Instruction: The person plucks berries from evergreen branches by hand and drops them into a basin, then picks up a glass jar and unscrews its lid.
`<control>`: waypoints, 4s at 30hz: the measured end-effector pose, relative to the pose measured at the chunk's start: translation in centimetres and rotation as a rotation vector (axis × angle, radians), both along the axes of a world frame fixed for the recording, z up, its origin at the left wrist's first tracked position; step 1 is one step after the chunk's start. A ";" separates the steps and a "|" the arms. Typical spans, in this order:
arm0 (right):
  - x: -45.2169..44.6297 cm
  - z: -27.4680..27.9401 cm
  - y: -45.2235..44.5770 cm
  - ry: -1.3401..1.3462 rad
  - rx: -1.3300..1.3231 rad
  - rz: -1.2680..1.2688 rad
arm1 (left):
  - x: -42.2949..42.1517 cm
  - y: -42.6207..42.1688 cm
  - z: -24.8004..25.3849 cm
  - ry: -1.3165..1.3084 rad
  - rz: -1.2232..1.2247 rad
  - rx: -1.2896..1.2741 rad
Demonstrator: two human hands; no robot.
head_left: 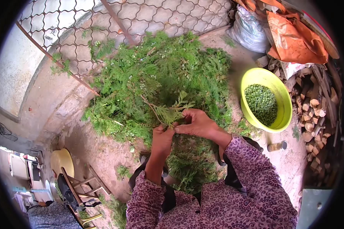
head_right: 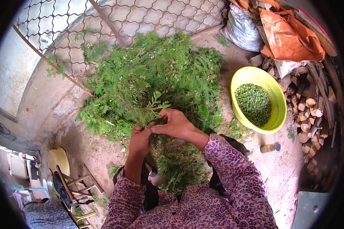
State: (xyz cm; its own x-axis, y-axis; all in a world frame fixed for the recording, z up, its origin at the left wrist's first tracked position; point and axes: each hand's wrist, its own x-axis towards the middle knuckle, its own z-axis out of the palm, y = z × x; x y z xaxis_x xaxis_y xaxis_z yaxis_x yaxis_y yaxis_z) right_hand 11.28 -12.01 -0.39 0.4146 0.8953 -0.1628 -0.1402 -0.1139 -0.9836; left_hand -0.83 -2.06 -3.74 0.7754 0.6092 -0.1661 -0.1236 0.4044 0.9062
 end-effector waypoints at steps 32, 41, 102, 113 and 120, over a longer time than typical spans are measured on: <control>0.8 -0.4 -0.7 0.706 0.120 0.111 | -0.6 1.3 3.0 -0.023 0.012 -0.171; 0.3 -1.3 0.1 0.550 0.099 0.097 | -0.6 1.0 1.6 -0.121 0.106 -0.133; 18.9 -3.8 -10.7 0.021 0.097 -0.848 | -0.2 3.3 2.1 -0.207 0.218 -0.496; 1.6 0.2 -0.1 0.171 0.017 0.246 | 1.8 1.4 2.2 -0.193 0.270 -0.307; 1.6 0.0 0.2 0.166 -0.041 0.093 | 2.4 0.5 2.1 -0.195 0.309 -0.221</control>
